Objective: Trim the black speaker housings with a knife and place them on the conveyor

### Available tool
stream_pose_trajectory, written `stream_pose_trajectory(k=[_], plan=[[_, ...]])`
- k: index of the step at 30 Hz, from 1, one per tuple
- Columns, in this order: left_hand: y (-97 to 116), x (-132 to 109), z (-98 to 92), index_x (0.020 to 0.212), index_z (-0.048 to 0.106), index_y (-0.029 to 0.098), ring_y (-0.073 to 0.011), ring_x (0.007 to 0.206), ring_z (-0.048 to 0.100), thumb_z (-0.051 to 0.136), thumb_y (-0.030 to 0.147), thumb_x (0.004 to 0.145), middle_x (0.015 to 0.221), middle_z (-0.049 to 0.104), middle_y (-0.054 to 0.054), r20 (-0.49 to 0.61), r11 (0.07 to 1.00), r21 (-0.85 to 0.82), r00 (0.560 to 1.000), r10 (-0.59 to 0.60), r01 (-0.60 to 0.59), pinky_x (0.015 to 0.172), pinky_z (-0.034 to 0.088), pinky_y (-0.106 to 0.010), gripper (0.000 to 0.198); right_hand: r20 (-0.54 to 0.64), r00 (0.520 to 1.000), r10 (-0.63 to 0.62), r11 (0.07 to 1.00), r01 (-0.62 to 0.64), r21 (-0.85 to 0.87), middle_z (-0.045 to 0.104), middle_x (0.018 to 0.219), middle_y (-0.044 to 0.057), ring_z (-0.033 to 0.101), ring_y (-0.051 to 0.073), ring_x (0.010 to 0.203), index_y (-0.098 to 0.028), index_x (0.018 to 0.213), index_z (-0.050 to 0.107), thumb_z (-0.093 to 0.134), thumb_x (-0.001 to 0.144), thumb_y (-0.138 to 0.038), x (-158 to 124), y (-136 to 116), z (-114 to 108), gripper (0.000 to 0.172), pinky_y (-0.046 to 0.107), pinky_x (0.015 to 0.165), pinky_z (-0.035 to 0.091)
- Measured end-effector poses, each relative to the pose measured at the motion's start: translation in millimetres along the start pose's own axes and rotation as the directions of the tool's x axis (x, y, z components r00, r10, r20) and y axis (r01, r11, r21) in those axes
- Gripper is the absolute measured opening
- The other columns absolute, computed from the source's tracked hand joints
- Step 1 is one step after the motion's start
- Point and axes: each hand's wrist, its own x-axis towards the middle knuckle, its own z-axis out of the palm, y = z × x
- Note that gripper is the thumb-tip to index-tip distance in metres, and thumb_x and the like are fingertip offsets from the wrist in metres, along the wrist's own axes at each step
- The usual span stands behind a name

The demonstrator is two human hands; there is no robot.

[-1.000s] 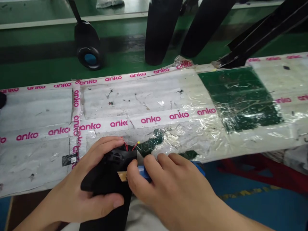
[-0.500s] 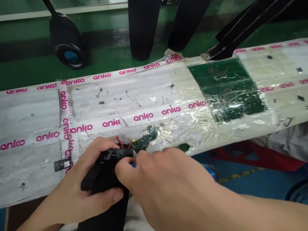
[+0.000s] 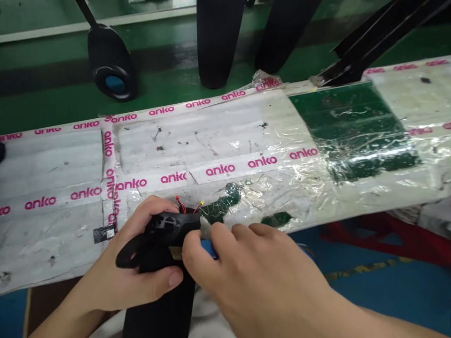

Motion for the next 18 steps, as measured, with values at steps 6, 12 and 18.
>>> stream_pose_trajectory(k=[6,12,18], plan=[[-2,0,0.6,0.116,0.059,0.034,-0.0205,0.100,0.063,0.087,0.019,0.072,0.114,0.061,0.004,0.012,1.000,0.014,1.000,-0.008,0.008,0.088,0.054,-0.035,0.053,-0.022,0.999,0.043,0.999,-0.044,-0.031,0.062,0.075,-0.004,0.055,0.020,0.053,-0.026,0.118,0.050,0.060,0.056,-0.012,0,-1,6,0.064,0.038,0.052,0.034],[0,0,2.8,0.117,0.058,0.032,-0.0236,0.102,0.065,0.084,0.017,0.074,0.112,0.062,0.002,0.046,0.999,0.042,0.999,0.005,-0.007,0.086,0.055,-0.039,0.053,0.023,0.995,0.095,0.994,-0.094,-0.058,0.056,0.068,-0.004,0.053,0.018,0.044,-0.026,0.110,0.053,0.061,0.058,-0.011,4,-9,-2,0.055,0.035,0.045,0.030],[8,1,7.1,0.119,0.059,0.034,-0.0240,0.108,0.064,0.081,0.014,0.077,0.116,0.062,0.002,0.048,0.990,0.139,0.999,0.006,-0.013,0.091,0.055,-0.039,0.052,0.055,0.995,0.081,0.995,-0.078,-0.065,0.052,0.057,-0.004,0.045,0.018,0.035,-0.027,0.093,0.057,0.064,0.055,-0.013,11,-6,-13,0.041,0.036,0.043,0.019]])
